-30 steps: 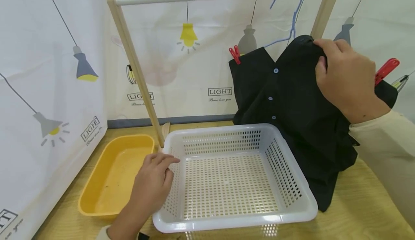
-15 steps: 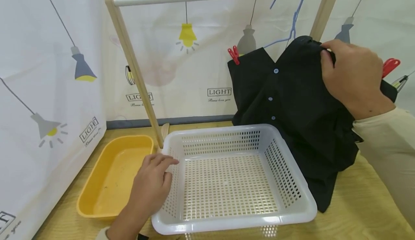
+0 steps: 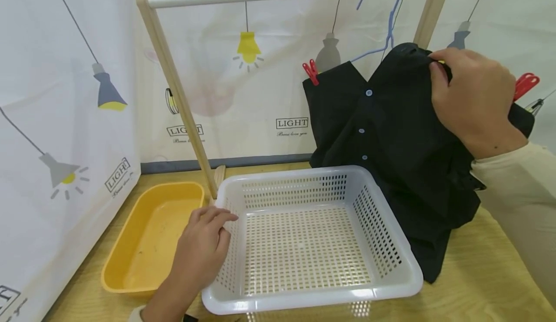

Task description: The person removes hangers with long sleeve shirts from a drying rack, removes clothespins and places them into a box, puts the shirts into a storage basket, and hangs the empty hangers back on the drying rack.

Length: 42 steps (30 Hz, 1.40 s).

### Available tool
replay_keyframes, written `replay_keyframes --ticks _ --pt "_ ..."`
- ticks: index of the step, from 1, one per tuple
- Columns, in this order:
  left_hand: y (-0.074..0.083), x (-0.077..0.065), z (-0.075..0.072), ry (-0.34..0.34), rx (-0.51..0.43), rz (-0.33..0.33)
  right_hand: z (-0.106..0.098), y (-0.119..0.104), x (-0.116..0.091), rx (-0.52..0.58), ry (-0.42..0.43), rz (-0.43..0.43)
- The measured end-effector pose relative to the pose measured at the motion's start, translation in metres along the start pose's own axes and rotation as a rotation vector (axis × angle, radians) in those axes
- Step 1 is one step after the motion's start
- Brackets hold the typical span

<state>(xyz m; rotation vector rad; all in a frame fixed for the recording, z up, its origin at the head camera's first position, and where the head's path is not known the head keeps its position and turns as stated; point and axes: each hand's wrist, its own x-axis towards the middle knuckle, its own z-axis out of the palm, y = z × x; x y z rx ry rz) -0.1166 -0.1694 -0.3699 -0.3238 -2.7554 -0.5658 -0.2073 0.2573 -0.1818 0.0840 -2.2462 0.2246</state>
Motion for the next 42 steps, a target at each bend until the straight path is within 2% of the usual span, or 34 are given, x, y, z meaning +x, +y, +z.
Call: replay_keyframes --ticks 5,13,19,26,29,34,42 --pt "0.0 0.001 -0.001 -0.009 0.003 -0.011 -0.001 -0.002 0.0 -0.005 0.029 -0.002" --pt "-0.002 0.002 -0.001 0.012 0.005 -0.001 -0.001 -0.002 -0.001 -0.021 0.057 0.022" --pt "-0.001 0.0 0.002 -0.004 -0.015 -0.017 -0.003 -0.001 -0.006 -0.024 0.095 0.025" --pt "0.001 0.0 0.003 0.001 -0.084 0.056 -0.005 0.009 -0.011 -0.03 0.114 0.061" --pt "0.002 0.0 -0.001 -0.068 -0.11 0.053 -0.005 0.012 -0.01 -0.034 0.131 0.057" --pt "0.005 -0.001 -0.01 -0.242 -0.166 0.01 -0.007 0.016 -0.007 -0.039 0.141 0.056" --pt "0.007 -0.002 -0.02 -0.327 -0.073 -0.011 -0.012 0.023 -0.005 -0.054 0.166 0.055"
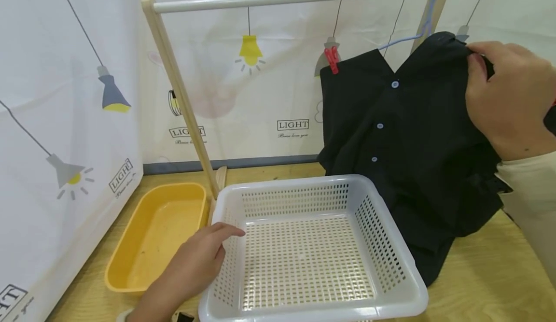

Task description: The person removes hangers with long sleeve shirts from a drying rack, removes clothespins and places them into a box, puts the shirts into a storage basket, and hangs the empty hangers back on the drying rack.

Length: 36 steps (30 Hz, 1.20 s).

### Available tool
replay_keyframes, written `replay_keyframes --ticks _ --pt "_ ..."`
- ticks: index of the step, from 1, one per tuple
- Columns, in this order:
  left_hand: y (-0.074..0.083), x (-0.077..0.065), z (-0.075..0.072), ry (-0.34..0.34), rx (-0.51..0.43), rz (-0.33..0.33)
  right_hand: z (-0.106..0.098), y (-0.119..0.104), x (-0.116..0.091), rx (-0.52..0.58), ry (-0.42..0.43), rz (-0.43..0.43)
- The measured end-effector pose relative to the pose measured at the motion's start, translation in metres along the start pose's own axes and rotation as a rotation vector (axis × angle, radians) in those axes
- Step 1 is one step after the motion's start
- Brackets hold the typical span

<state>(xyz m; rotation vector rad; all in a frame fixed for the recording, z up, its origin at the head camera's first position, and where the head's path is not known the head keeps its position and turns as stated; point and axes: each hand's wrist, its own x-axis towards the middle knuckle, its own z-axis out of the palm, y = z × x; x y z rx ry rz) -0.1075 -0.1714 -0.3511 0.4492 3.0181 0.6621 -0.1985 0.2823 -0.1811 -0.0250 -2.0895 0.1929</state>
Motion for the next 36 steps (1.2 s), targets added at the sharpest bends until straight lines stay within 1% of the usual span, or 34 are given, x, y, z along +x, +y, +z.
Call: replay_keyframes --ticks 2,4,8,9,11,14,15,22,25,29,31,34,36 --pt "0.001 0.0 -0.001 -0.013 0.017 -0.001 -0.002 0.0 0.0 -0.009 -0.006 0.025" --pt "0.001 -0.001 -0.001 -0.016 0.026 0.002 -0.006 -0.001 0.0 -0.042 -0.067 0.084" --pt "0.0 -0.004 -0.003 -0.01 0.041 0.035 -0.015 -0.005 -0.002 -0.057 -0.134 0.188" --pt "0.0 -0.005 -0.003 -0.01 0.044 0.043 -0.017 -0.005 -0.003 -0.047 -0.14 0.212" --pt "0.0 -0.006 -0.004 -0.013 0.049 0.057 -0.02 -0.005 -0.006 0.002 -0.102 0.232" --pt "0.002 -0.006 -0.005 -0.013 0.052 0.056 -0.022 -0.001 -0.009 0.046 -0.075 0.253" --pt "0.002 -0.006 -0.005 -0.011 0.053 0.052 -0.022 0.001 -0.009 0.067 -0.061 0.244" --pt "0.002 -0.008 -0.006 -0.012 0.05 0.025 -0.019 0.011 -0.019 0.096 -0.02 0.196" --pt "0.0 -0.008 -0.006 -0.007 0.045 0.018 -0.019 0.01 -0.022 0.126 0.001 0.176" --pt "-0.001 -0.009 -0.004 0.009 0.045 0.017 -0.021 0.004 -0.026 0.183 0.055 0.142" --pt "-0.002 -0.009 -0.002 0.015 0.051 0.018 -0.023 -0.002 -0.027 0.223 0.094 0.095" --pt "-0.002 -0.009 0.0 0.018 0.061 0.018 -0.027 -0.013 -0.031 0.261 0.11 0.03" --pt "-0.003 -0.007 0.001 0.019 0.065 0.015 -0.027 -0.02 -0.035 0.32 0.11 -0.058"
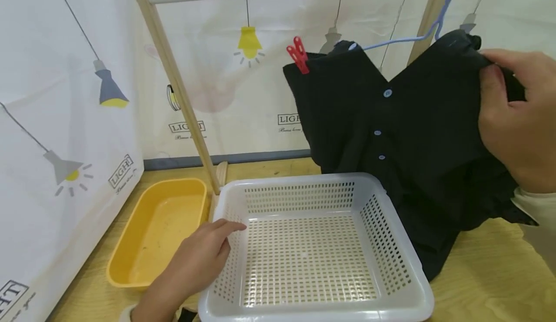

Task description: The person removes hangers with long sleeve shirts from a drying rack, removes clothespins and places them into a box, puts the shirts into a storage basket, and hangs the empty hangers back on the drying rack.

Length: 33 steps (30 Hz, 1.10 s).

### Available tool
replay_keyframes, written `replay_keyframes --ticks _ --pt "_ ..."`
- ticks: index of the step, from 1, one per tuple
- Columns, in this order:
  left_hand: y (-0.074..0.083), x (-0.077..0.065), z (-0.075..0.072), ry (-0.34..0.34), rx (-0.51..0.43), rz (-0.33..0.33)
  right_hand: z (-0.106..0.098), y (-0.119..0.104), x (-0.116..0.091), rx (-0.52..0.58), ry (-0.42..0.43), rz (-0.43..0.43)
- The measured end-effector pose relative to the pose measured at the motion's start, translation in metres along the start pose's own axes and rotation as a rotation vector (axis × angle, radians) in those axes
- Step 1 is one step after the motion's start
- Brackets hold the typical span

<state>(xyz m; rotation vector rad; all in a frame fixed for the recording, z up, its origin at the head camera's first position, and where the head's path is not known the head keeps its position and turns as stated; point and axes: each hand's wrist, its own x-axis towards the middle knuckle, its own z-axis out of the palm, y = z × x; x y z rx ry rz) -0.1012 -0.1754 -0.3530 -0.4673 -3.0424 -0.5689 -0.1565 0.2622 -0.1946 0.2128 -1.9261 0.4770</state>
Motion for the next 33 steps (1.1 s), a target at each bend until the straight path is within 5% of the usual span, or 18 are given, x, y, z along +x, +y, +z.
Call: replay_keyframes --ticks 6,11,25,33 --pt "0.002 0.004 0.003 0.022 -0.02 -0.021 0.017 -0.016 -0.021 0.219 -0.145 -0.223" --pt "0.003 0.005 0.003 0.002 -0.043 -0.059 0.027 -0.024 -0.044 0.315 -0.319 -0.263" --pt "0.001 0.001 -0.001 0.01 -0.018 -0.035 0.034 -0.034 -0.093 0.319 -0.516 -0.115" --pt "0.004 0.013 -0.038 -0.009 0.117 0.002 0.029 -0.024 -0.105 0.32 -0.496 -0.044"
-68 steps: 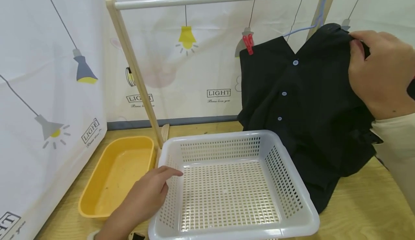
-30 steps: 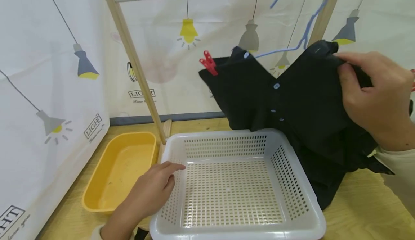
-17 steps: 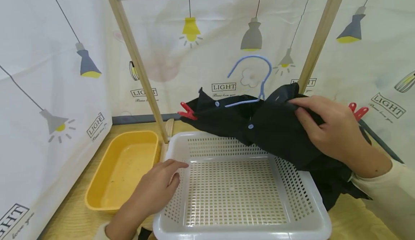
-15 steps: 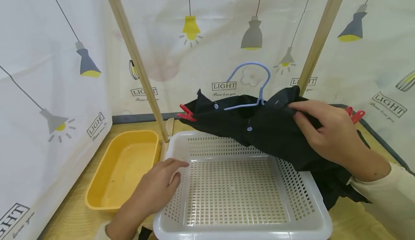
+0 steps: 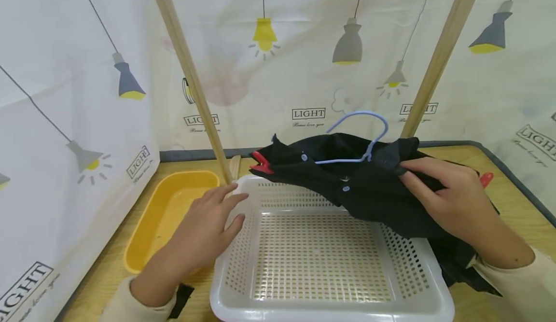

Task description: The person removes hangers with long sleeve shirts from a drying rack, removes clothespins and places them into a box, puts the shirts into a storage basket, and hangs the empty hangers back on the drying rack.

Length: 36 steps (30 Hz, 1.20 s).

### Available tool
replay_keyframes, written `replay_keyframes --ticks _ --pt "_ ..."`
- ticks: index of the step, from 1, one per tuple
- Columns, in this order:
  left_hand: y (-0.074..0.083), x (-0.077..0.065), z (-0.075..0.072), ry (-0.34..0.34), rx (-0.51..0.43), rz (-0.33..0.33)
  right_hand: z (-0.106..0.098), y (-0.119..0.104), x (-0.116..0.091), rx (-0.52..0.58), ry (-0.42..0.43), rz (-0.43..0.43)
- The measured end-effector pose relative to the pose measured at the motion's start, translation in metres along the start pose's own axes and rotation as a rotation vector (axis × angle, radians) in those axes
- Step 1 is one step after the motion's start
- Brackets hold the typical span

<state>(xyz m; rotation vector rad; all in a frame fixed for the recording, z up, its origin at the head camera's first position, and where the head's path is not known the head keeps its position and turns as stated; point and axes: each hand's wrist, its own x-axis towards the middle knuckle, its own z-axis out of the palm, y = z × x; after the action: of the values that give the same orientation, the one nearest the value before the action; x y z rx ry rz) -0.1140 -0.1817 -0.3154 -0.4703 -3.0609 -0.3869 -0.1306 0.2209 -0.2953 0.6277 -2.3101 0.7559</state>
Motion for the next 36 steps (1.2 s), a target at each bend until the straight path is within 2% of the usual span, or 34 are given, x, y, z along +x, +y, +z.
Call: replay_keyframes --ticks 3,7,12,14,18,21,25,28,32,36 --pt "-0.005 0.021 -0.016 -0.037 -0.009 0.046 0.0 0.005 -0.004 0.032 0.011 0.005" --pt "-0.012 0.056 -0.024 -0.165 -0.044 0.115 0.002 0.012 -0.009 0.052 0.022 0.007" --pt "-0.013 0.09 -0.023 -0.31 -0.233 0.25 0.0 0.015 -0.012 0.069 0.039 -0.032" --pt "-0.011 0.099 -0.023 -0.353 -0.308 0.271 -0.001 0.015 -0.012 0.071 0.039 -0.054" --pt "-0.006 0.105 -0.021 -0.397 -0.319 0.224 -0.006 0.017 -0.014 0.058 0.048 -0.083" --pt "-0.003 0.104 -0.019 -0.384 -0.313 0.186 -0.011 0.02 -0.017 0.061 0.082 -0.101" --pt "0.001 0.103 -0.019 -0.345 -0.321 0.209 -0.019 0.022 -0.02 0.131 0.157 -0.117" --pt "0.008 0.102 -0.018 -0.345 -0.318 0.236 -0.022 0.022 -0.019 0.181 0.181 -0.132" --pt "0.028 0.106 -0.011 -0.34 -0.265 0.305 -0.022 0.02 -0.017 0.194 0.203 -0.131" --pt "0.047 0.112 -0.006 -0.339 -0.21 0.379 -0.022 0.022 -0.018 0.197 0.238 -0.094"
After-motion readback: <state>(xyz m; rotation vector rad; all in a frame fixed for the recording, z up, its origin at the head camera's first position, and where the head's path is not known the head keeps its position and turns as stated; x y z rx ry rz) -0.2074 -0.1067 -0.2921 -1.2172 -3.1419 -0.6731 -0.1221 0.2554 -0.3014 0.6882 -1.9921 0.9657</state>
